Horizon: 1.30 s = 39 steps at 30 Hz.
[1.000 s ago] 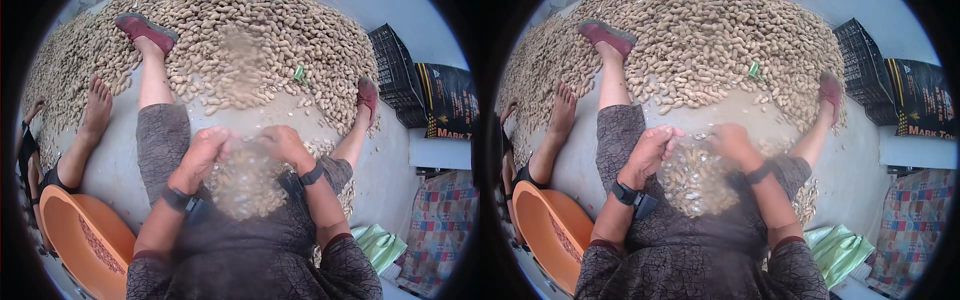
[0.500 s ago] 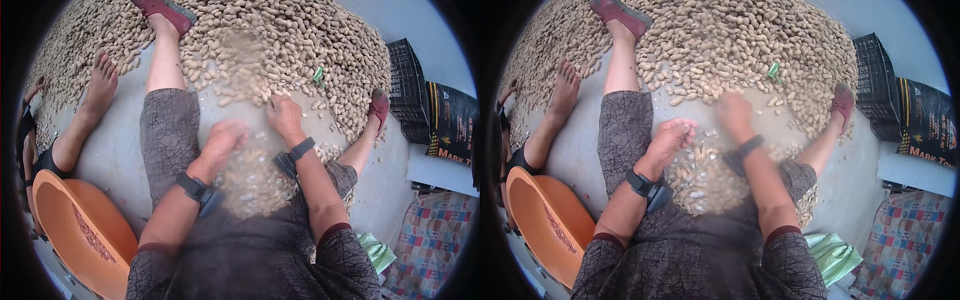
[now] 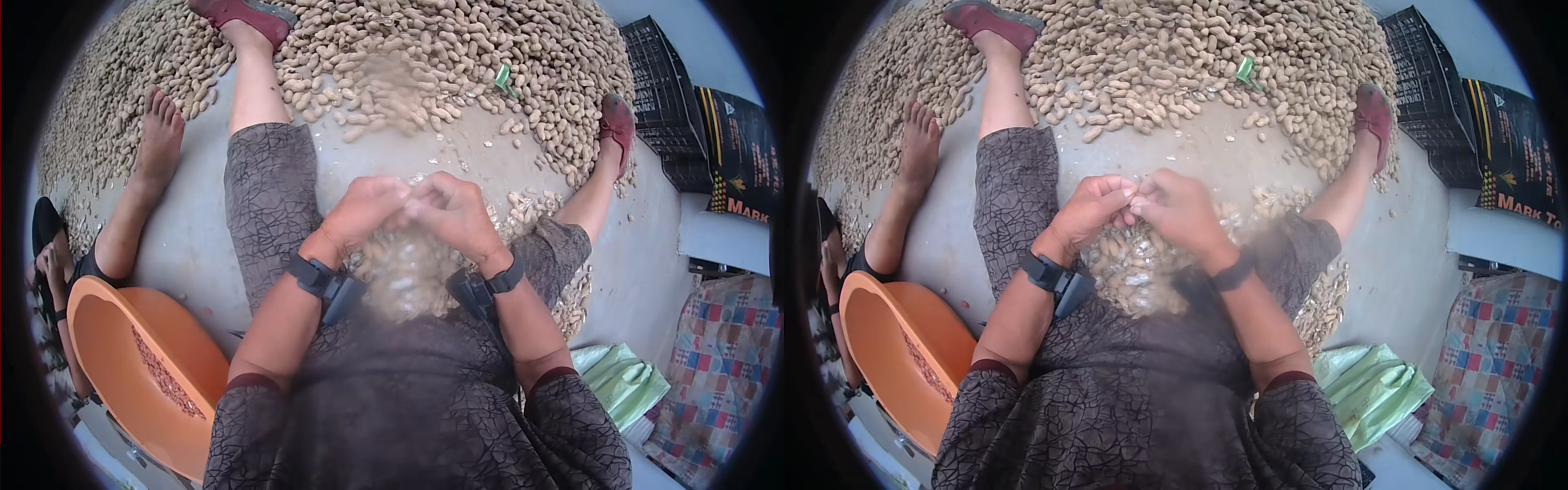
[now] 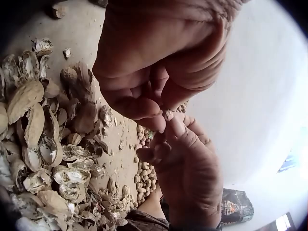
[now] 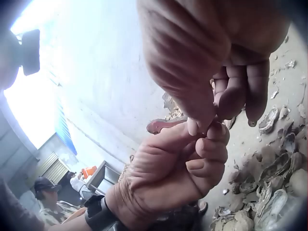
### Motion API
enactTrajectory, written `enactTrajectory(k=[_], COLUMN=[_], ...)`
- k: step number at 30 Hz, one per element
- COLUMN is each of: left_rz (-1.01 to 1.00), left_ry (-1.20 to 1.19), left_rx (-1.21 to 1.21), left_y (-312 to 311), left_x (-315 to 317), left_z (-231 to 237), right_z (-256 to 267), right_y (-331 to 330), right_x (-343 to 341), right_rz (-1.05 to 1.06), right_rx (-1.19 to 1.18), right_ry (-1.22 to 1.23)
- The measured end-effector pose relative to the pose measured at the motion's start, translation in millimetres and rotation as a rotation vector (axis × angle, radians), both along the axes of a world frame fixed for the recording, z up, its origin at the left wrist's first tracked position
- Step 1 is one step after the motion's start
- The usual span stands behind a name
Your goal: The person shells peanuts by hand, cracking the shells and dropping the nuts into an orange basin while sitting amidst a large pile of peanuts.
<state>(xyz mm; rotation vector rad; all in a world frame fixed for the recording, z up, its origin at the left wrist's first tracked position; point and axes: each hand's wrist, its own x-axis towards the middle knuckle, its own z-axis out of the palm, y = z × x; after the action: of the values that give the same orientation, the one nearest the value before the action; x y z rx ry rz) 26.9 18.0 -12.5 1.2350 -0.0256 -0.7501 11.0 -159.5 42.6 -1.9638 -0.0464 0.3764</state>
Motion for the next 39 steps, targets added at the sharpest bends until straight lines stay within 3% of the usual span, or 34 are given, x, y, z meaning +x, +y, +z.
enactTrajectory(k=[4,10,13,15,25,31,39], left_rz=[-0.034,0.049,0.098,0.069,0.048,0.033,-0.012], left_ry=[0.203,0.243,0.167,0.127,-0.066,-0.093,-0.095], left_rx=[-0.134,-0.386,-0.359,-0.291,-0.078,-0.207,-0.200], left_y=[2,4,1,-2,-2,2,6], left_x=[-7,-23,-31,-37,-66,-79,-90], left_z=[27,40,48,54,49,49,42], right_z=[-6,-1,5,9,2,-2,7], right_y=[-7,-7,-3,-2,7,9,18], right_x=[-3,-10,-14,-22,-46,-56,-71], right_rz=[-0.067,-0.029,-0.074,0.020,0.054,0.040,-0.047], right_rx=[0.221,0.452,0.521,0.620,0.783,0.809,0.802], right_ry=[0.079,0.048,0.027,0.265,0.366,0.342,0.279])
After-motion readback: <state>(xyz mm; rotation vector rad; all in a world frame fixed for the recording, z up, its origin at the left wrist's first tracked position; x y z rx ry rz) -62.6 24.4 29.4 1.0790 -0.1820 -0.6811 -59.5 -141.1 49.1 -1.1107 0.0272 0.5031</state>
